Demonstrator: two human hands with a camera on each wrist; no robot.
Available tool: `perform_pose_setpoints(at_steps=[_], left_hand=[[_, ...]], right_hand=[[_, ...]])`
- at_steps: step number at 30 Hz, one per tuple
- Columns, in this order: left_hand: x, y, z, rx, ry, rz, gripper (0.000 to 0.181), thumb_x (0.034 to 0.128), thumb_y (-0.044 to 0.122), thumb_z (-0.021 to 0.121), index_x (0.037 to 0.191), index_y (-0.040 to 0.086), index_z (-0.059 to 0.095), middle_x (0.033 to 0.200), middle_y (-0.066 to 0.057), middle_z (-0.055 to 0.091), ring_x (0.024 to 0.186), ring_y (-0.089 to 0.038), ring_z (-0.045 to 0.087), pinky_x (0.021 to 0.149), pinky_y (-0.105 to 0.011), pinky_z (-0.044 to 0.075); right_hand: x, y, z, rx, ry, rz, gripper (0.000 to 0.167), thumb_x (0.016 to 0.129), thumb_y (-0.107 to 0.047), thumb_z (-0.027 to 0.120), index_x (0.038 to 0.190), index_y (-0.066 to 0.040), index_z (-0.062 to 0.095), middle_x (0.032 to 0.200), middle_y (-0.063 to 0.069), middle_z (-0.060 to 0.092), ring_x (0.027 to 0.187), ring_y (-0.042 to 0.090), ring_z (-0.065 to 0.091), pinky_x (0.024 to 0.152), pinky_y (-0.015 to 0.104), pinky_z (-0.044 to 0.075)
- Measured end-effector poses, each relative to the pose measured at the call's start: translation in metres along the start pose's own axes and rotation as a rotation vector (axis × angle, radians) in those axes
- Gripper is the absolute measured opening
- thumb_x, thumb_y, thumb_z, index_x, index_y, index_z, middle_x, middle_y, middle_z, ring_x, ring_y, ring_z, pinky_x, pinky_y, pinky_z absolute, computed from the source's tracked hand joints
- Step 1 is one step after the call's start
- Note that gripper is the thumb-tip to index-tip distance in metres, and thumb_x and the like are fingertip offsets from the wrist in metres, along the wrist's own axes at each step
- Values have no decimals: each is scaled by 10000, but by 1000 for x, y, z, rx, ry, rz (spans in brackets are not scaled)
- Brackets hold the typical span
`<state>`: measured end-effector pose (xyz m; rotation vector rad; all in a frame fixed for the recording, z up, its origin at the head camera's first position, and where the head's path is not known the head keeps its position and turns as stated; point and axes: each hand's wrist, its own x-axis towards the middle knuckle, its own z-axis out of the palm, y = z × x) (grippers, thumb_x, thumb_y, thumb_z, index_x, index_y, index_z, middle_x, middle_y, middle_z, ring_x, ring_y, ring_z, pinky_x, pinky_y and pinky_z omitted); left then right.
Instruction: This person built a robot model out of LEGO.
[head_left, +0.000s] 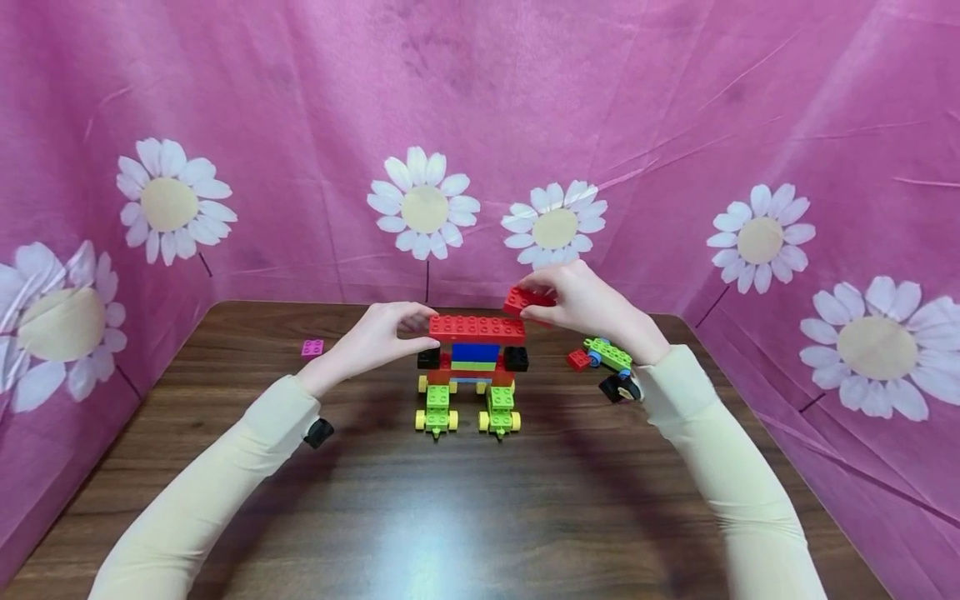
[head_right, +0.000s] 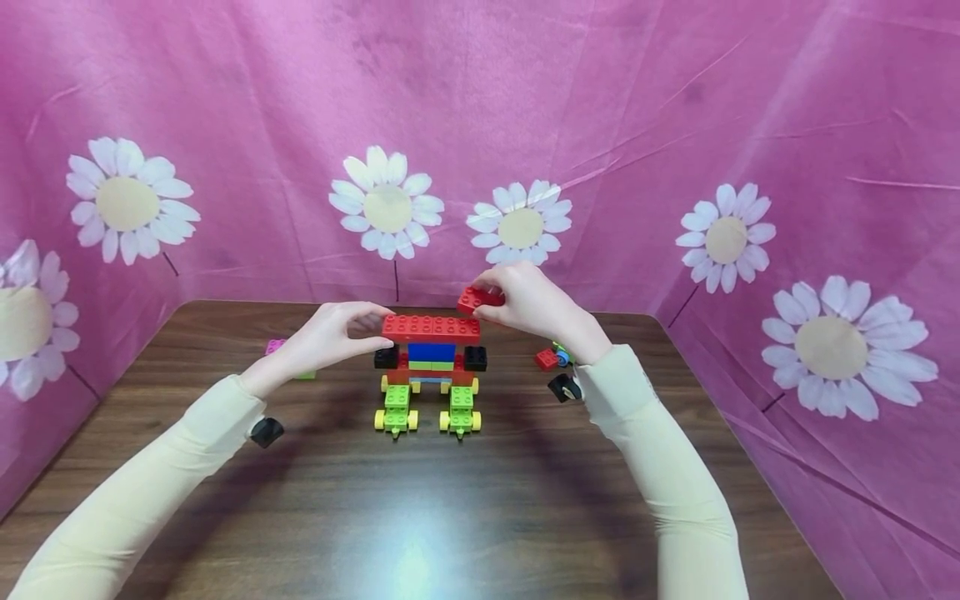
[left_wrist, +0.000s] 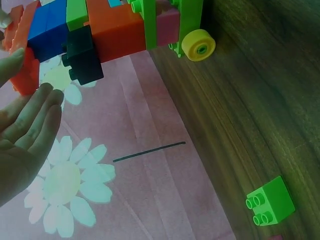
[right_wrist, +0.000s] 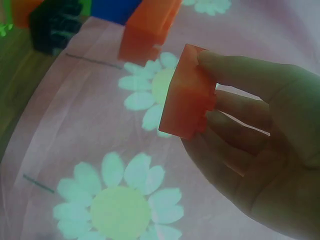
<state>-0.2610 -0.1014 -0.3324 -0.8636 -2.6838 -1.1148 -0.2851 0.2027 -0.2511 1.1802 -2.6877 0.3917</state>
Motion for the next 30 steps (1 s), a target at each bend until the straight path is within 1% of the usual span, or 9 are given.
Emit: perform_pose_setpoints(at_steps=[3, 5, 7, 10, 12, 14, 20, 24, 30], left_hand=[[-1, -1, 0, 2, 7, 5, 409, 868, 248, 768, 1214, 56, 665, 1111, -95, 737, 961, -218, 702, 896, -404, 584], [-1, -1, 0, 3, 11, 10, 407, 868, 245, 768, 1212, 53, 667, 1106, -98, 739, 956, -219, 705, 894, -403, 585], [-1, -2, 1, 0, 15, 11, 402, 869, 244, 767, 1207, 50, 669, 1099, -100, 742, 952, -220, 707, 892, -402, 586], [-1, -2, 1, -4, 17, 12, 398, 870, 241, 766, 1204, 48, 670, 1094, -101, 743, 949, -221, 709, 892, -403, 586], [-1, -2, 1, -10, 15, 11, 396, 872, 239, 764, 1205, 48, 670, 1095, -101, 743, 949, -220, 709, 894, -404, 586], [-1, -2, 1, -13, 13, 9, 393, 873, 238, 763, 1205, 49, 670, 1095, -99, 742, 949, -218, 708, 897, -403, 585], [-1, -1, 1, -13, 9, 0, 393, 875, 246, 761, 1205, 51, 675, 1098, -93, 746, 956, -213, 710, 898, -402, 585], [-1, -1, 1, -14, 13, -3, 389, 877, 253, 759, 1202, 55, 679, 1093, -88, 750, 952, -207, 713, 894, -400, 586], [-1, -3, 3, -17, 21, 9, 366, 882, 243, 755, 1187, 53, 686, 1063, -84, 754, 926, -201, 716, 873, -408, 592]], right_hand=[[6, -8, 0, 20, -10, -18, 356, 836, -207, 799, 1134, -27, 730, 1032, 107, 764, 793, 212, 671, 705, 325, 542], [10, -12, 0, 32, -22, -42, 359, 841, -209, 795, 1146, -31, 728, 1053, 107, 763, 746, 207, 640, 661, 311, 508], [14, -17, 2, 35, -31, -69, 362, 841, -209, 795, 1150, -33, 728, 1072, 108, 760, 784, 210, 656, 690, 314, 527], [20, -21, 5, 36, -48, -103, 362, 847, -204, 789, 1158, -28, 725, 1091, 117, 756, 874, 227, 690, 773, 347, 566], [23, -24, 8, 34, -62, -109, 365, 850, -207, 786, 1163, -30, 723, 1106, 118, 752, 974, 231, 700, 848, 364, 574], [26, -26, 11, 37, -74, -111, 369, 852, -209, 785, 1168, -30, 720, 1111, 121, 749, 994, 237, 699, 865, 372, 573], [32, -29, 19, 41, -81, -146, 355, 847, -206, 790, 1147, -26, 726, 1101, 120, 751, 1010, 238, 706, 909, 376, 573], [35, -30, 23, 48, -94, -174, 336, 853, -196, 784, 1137, -27, 728, 1097, 118, 753, 990, 230, 708, 900, 369, 579], [39, -31, 25, 65, -119, -191, 317, 864, -188, 771, 1139, -35, 730, 1088, 112, 754, 960, 220, 705, 883, 365, 586]])
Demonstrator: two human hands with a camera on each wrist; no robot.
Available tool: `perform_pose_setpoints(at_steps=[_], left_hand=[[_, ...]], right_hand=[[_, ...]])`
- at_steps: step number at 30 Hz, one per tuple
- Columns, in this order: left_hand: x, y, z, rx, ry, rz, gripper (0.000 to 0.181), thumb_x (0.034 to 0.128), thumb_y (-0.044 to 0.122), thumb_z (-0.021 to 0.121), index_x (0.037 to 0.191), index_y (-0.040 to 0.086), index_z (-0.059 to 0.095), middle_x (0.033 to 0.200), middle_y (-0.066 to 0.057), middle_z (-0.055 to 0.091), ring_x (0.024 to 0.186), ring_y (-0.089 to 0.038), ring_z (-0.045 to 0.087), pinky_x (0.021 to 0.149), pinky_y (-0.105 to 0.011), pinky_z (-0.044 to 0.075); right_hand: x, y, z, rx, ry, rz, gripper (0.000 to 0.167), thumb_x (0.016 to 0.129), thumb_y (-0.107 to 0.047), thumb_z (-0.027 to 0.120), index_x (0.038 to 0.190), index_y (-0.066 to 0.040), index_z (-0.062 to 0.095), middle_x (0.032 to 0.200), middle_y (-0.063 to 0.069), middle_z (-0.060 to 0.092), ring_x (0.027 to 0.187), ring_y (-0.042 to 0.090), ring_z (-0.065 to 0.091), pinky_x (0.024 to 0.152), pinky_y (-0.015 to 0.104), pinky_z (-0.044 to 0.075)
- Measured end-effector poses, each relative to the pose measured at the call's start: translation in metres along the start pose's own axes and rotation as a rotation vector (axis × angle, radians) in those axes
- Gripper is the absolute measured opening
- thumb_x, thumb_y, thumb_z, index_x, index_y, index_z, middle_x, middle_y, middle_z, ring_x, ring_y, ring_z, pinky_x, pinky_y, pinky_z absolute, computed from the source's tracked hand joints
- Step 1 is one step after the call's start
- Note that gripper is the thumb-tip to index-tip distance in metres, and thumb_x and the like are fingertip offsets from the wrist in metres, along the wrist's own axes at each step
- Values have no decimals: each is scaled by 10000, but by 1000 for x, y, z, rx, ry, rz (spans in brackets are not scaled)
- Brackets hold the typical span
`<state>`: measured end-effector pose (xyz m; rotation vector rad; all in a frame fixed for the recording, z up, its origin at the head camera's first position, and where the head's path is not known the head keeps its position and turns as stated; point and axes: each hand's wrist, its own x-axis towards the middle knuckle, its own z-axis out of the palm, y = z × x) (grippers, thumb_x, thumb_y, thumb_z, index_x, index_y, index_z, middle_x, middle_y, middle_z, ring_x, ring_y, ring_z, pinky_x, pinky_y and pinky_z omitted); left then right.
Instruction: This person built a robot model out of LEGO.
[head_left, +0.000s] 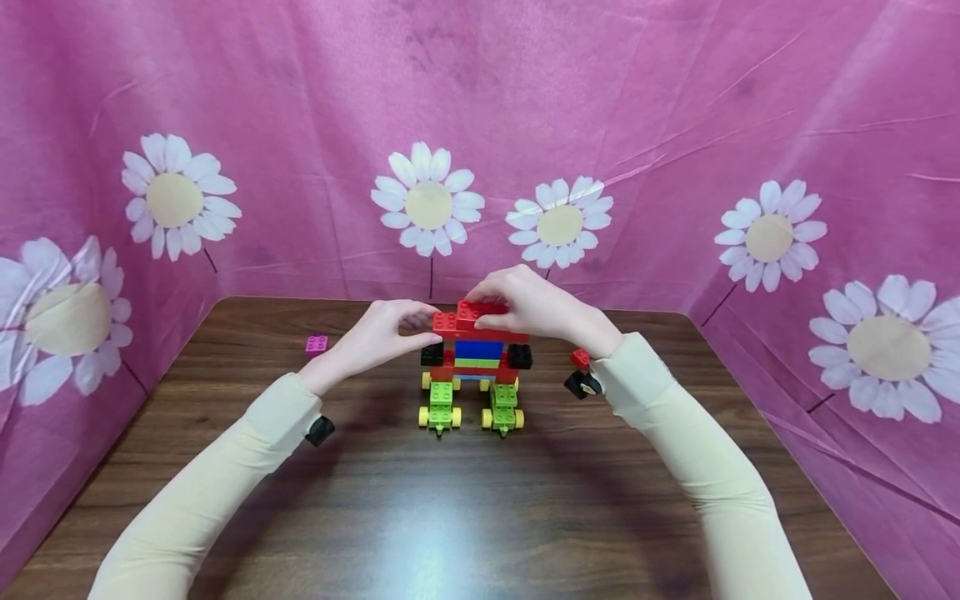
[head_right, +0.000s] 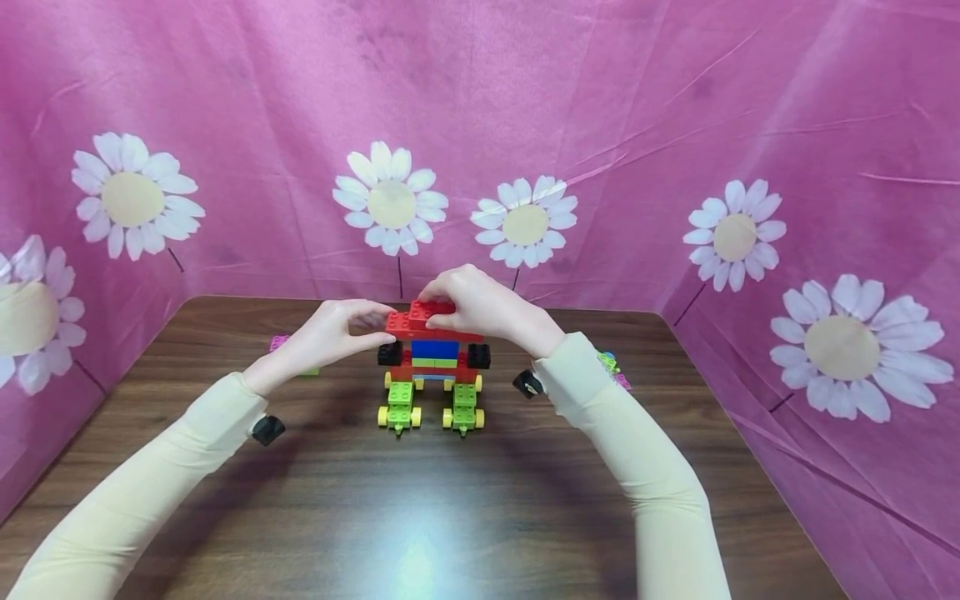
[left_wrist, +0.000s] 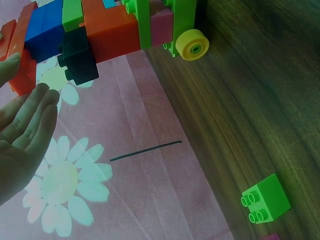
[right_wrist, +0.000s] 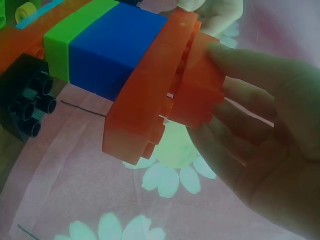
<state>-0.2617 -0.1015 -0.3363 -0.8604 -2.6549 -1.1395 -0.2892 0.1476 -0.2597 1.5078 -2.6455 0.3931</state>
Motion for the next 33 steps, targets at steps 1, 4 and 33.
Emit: perform_pose_setpoints(at_steps=[1, 4, 33], left_hand=[[0, 0, 0, 0, 0, 3, 364, 882, 240, 755, 1185, 52, 687, 1060, -85, 755, 924, -200, 716, 870, -409, 592], [0, 0, 0, -3, -1, 1, 363, 882, 240, 755, 1185, 53, 687, 1060, -84, 755, 921, -198, 716, 869, -406, 593], [4, 3, 1, -20, 8, 5, 418, 879, 274, 758, 1228, 64, 663, 1082, -77, 741, 949, -190, 700, 907, -392, 581]], right_hand=[[0, 0, 0, 2, -2, -2, 316, 866, -186, 769, 1141, -35, 730, 1089, 113, 754, 958, 220, 704, 882, 365, 586], [1, 2, 1, 10, -6, -7, 310, 872, -180, 761, 1143, -33, 729, 1090, 114, 753, 959, 220, 702, 879, 365, 585], [-4, 4, 7, 87, 11, 53, 336, 882, -203, 752, 1188, -71, 716, 1106, 76, 756, 903, 164, 696, 848, 320, 594]])
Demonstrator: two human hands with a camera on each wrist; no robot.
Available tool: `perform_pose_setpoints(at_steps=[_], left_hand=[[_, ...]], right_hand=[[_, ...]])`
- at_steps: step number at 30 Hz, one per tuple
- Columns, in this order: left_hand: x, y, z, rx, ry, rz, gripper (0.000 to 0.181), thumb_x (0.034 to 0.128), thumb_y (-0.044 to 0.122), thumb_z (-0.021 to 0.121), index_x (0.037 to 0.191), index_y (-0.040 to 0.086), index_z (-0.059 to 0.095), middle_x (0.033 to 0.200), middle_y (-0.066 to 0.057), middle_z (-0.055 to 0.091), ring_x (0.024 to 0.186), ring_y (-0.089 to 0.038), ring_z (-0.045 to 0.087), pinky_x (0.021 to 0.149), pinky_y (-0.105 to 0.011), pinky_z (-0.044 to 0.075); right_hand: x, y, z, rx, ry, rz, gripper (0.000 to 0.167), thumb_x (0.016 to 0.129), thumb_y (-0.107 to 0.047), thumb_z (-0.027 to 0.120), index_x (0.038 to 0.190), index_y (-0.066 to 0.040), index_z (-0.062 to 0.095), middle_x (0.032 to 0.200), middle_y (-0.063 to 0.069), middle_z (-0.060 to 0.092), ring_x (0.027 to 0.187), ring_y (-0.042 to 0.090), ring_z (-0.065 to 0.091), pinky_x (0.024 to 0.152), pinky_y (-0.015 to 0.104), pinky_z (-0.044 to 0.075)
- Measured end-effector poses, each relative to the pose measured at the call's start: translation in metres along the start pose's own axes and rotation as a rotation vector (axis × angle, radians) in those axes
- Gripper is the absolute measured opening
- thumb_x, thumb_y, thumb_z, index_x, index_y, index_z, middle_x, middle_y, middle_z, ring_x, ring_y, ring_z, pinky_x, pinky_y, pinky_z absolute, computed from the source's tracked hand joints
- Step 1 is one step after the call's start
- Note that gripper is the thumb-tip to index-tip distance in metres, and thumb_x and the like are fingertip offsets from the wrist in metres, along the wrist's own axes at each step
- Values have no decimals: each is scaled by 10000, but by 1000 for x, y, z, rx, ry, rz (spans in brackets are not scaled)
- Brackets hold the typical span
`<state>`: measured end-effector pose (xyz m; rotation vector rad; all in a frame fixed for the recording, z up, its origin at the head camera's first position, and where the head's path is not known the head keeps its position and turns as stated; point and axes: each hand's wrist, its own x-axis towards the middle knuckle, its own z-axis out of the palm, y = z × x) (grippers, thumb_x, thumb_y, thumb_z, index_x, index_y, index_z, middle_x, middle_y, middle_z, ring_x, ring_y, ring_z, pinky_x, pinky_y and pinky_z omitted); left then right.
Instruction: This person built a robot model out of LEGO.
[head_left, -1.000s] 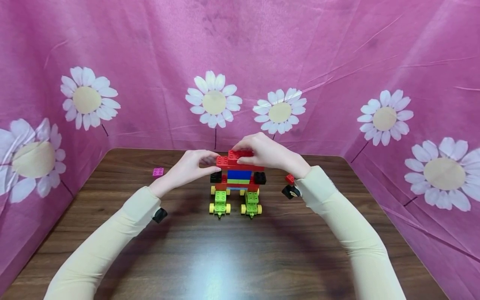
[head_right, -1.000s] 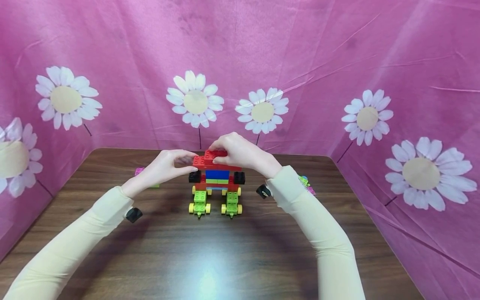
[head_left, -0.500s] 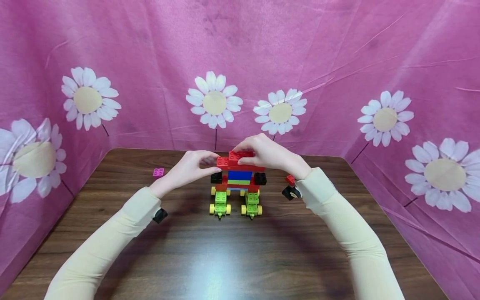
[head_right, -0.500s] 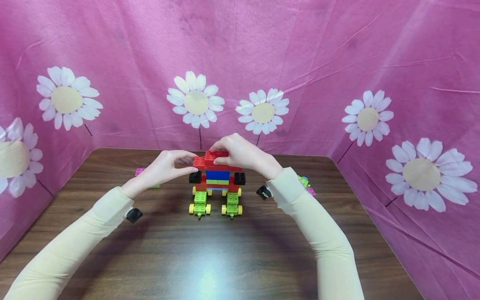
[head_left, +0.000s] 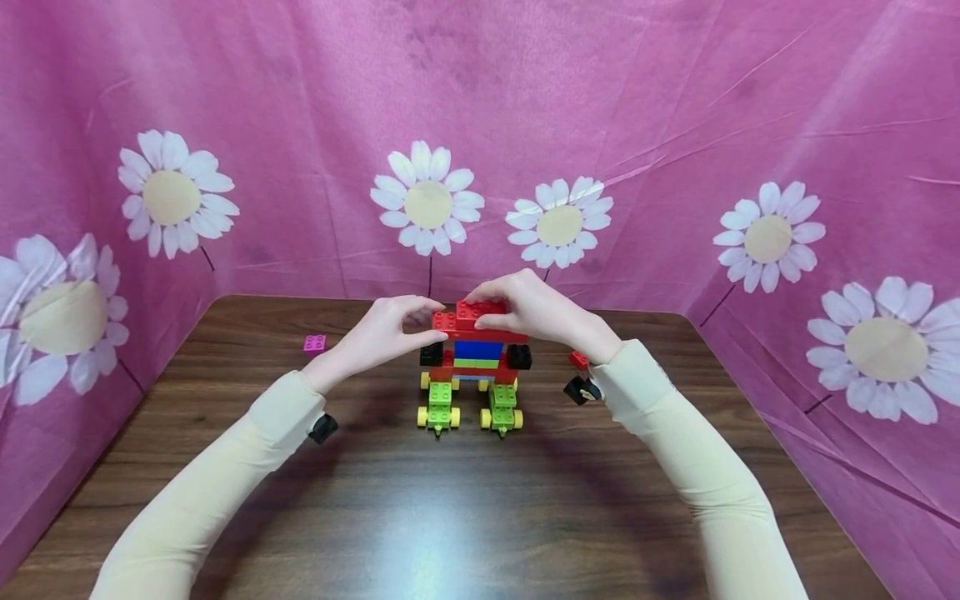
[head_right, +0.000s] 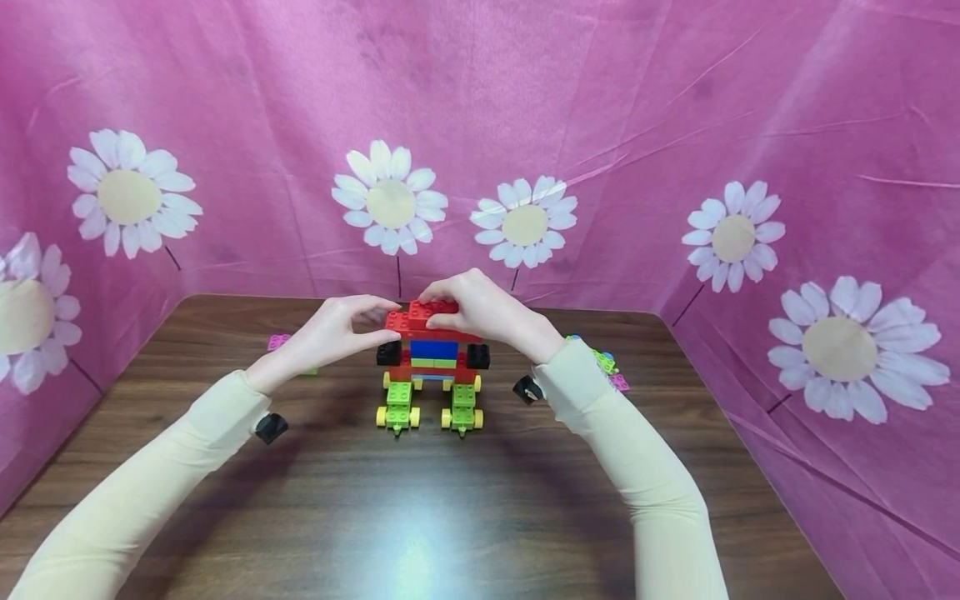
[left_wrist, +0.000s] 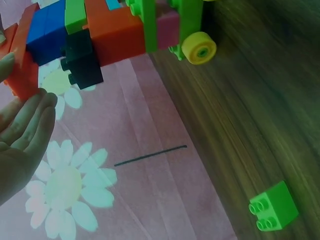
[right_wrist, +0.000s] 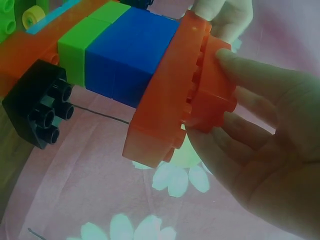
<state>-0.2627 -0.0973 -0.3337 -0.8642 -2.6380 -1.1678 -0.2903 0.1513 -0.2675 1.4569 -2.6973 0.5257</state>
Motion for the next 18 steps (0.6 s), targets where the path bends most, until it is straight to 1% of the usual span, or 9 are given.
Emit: perform_pose_setpoints(at_steps=[4, 10, 16, 18], left_hand=[[3, 3, 2, -10, -2, 16, 368, 886, 268, 751, 1192, 77, 681, 1070, -66, 740, 933, -179, 692, 899, -386, 583], [4, 4, 2, -1, 8, 23, 312, 882, 257, 756, 1136, 82, 703, 1046, -58, 745, 921, -173, 693, 899, -391, 583], [5, 5, 3, 3, 10, 26, 312, 879, 260, 759, 1128, 81, 706, 1045, -62, 746, 924, -181, 695, 904, -397, 580], [5, 5, 2, 2, 7, 20, 310, 879, 259, 758, 1128, 80, 705, 1045, -63, 745, 928, -184, 696, 906, -400, 579]], right_hand=[[-2, 0, 2, 19, 19, 6, 344, 867, -197, 766, 1185, -77, 719, 1096, 66, 758, 907, 156, 701, 836, 310, 595], [-2, -1, 0, 22, 19, -1, 360, 846, -185, 785, 1177, -58, 723, 1099, 88, 759, 925, 180, 714, 841, 314, 598], [0, 0, -2, 7, 7, -18, 341, 849, -172, 782, 1155, -29, 732, 1085, 123, 762, 832, 183, 700, 768, 310, 595], [1, 0, -1, 0, 8, -15, 347, 849, -178, 782, 1160, -32, 731, 1085, 121, 762, 843, 184, 700, 772, 310, 594]])
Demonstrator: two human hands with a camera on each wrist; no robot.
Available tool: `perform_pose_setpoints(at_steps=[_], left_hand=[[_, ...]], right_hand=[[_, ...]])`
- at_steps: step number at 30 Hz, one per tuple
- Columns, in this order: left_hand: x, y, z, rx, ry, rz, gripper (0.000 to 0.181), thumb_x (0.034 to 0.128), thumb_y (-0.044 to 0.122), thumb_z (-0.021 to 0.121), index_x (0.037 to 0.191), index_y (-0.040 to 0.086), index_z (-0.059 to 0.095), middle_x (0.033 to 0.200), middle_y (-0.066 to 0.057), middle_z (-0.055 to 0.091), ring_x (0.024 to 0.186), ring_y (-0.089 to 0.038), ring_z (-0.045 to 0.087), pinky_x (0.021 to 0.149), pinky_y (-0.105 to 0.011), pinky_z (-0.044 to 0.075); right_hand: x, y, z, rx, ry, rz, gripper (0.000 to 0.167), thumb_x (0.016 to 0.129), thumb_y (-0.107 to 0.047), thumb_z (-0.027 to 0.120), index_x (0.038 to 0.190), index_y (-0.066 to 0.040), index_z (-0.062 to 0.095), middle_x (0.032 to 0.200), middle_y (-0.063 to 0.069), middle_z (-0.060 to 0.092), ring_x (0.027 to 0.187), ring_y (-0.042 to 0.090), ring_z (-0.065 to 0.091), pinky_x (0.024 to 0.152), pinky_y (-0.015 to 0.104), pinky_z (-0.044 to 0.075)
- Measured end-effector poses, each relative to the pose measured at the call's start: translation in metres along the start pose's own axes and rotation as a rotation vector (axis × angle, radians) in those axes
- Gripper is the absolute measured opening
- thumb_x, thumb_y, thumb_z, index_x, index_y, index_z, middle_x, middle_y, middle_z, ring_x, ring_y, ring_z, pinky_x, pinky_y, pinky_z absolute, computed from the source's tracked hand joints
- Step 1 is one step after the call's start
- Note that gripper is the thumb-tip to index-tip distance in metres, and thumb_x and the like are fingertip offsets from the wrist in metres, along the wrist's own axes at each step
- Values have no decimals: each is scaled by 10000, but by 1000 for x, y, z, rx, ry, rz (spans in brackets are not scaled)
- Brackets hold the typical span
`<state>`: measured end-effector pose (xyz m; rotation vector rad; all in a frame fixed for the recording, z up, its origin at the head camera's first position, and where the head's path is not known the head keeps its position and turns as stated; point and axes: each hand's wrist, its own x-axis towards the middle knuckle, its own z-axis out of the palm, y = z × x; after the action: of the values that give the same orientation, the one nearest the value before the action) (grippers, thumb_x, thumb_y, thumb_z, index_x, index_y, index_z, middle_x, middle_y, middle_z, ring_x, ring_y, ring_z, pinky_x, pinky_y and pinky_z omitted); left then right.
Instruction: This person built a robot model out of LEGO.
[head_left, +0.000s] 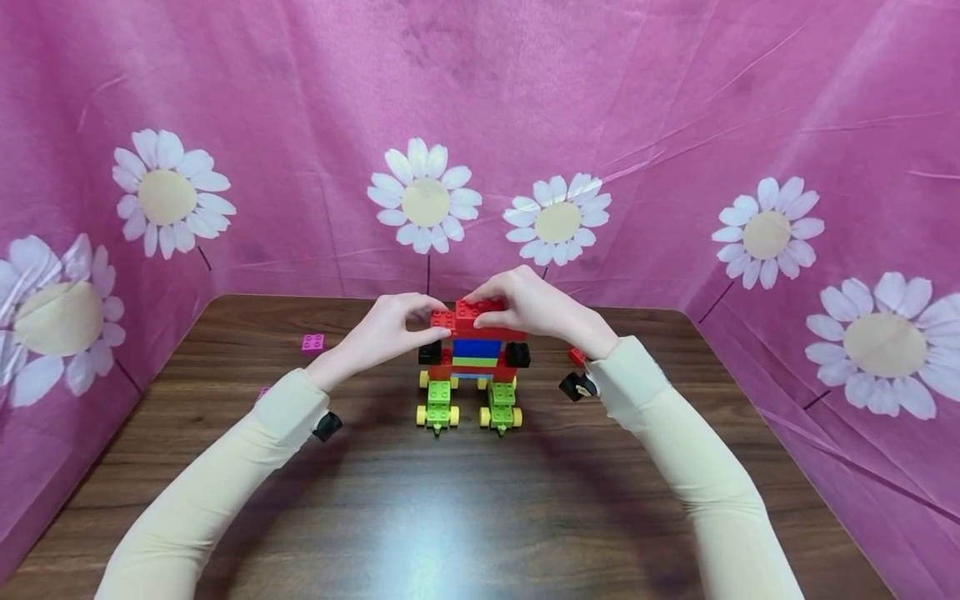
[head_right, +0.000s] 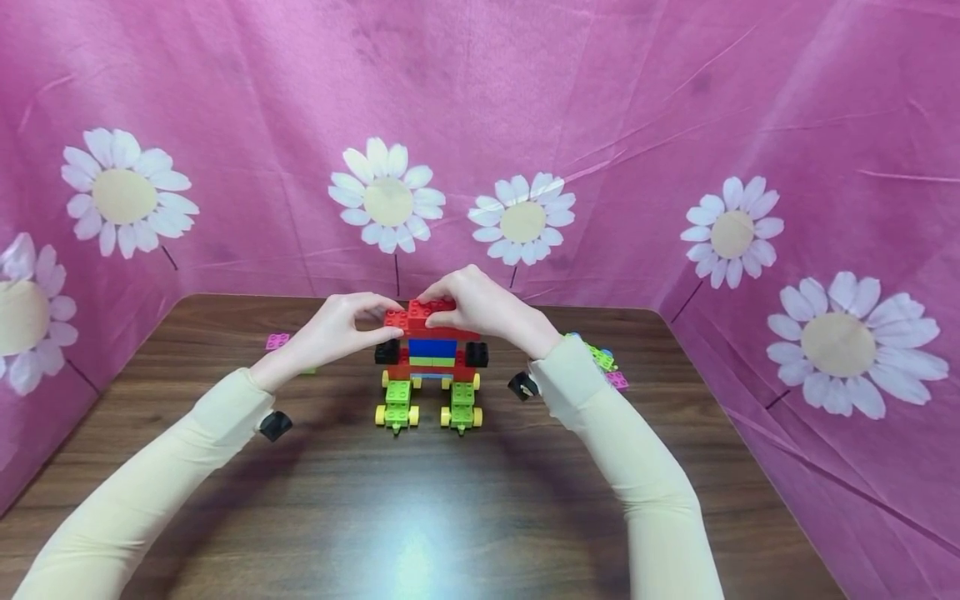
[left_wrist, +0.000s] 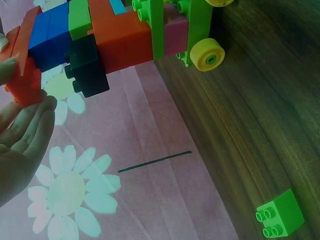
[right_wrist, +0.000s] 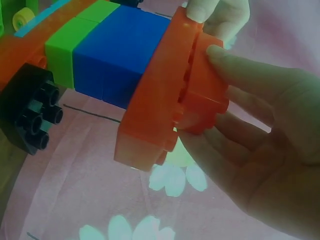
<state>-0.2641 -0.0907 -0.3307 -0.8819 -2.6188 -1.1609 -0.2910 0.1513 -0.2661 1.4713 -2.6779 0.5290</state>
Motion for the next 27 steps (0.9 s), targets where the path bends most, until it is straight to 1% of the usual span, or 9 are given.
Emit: perform_pose_setpoints(at_steps=[5, 10, 14, 17, 21, 24, 27], left_hand=[[1, -1, 0, 8, 0, -11, 309, 879, 263, 759, 1127, 85, 706, 1045, -60, 746, 933, -186, 700, 909, -402, 578], [1, -2, 1, 9, -3, -14, 310, 883, 267, 755, 1131, 88, 705, 1048, -58, 746, 936, -183, 699, 906, -396, 580], [0, -1, 1, 5, -4, -18, 305, 883, 262, 755, 1128, 87, 707, 1048, -56, 747, 935, -179, 699, 904, -388, 583], [-1, -1, 1, 10, -10, -24, 316, 881, 261, 756, 1137, 83, 705, 1064, -61, 745, 941, -182, 698, 905, -387, 583], [0, 1, 0, 25, -18, -25, 356, 879, 281, 756, 1168, 81, 697, 1118, -75, 737, 971, -199, 694, 917, -405, 576], [2, 3, -1, 38, -6, -17, 394, 881, 300, 753, 1207, 88, 688, 1162, -74, 728, 1014, -205, 687, 933, -413, 568], [7, 7, 0, 46, 12, 16, 413, 893, 302, 739, 1246, 96, 678, 1164, -65, 732, 1031, -198, 682, 937, -405, 563]], right_hand=[[-2, -1, 3, -8, 27, 8, 376, 828, -180, 799, 1173, -48, 730, 1066, 110, 763, 921, 204, 708, 816, 310, 601], [-4, -1, 5, -1, 50, 3, 386, 814, -176, 807, 1171, -48, 732, 1038, 106, 761, 895, 199, 699, 782, 298, 603], [-5, 2, 5, 12, 34, -5, 392, 829, -199, 798, 1189, -62, 723, 1067, 85, 758, 897, 178, 686, 784, 289, 596], [-10, 5, 3, 21, 30, 6, 425, 846, -232, 788, 1222, -56, 701, 1136, 90, 746, 966, 191, 692, 845, 317, 592], [-21, 11, -2, 20, 57, 46, 397, 854, -248, 781, 1193, -52, 715, 1139, 101, 745, 946, 195, 693, 829, 368, 589], [-26, 14, -4, 32, 69, 68, 333, 857, -235, 778, 1142, -66, 743, 1085, 90, 759, 870, 174, 675, 761, 396, 576], [-27, 16, -3, 50, 80, 78, 314, 860, -234, 776, 1129, -74, 751, 1066, 82, 764, 862, 161, 674, 753, 393, 570]])
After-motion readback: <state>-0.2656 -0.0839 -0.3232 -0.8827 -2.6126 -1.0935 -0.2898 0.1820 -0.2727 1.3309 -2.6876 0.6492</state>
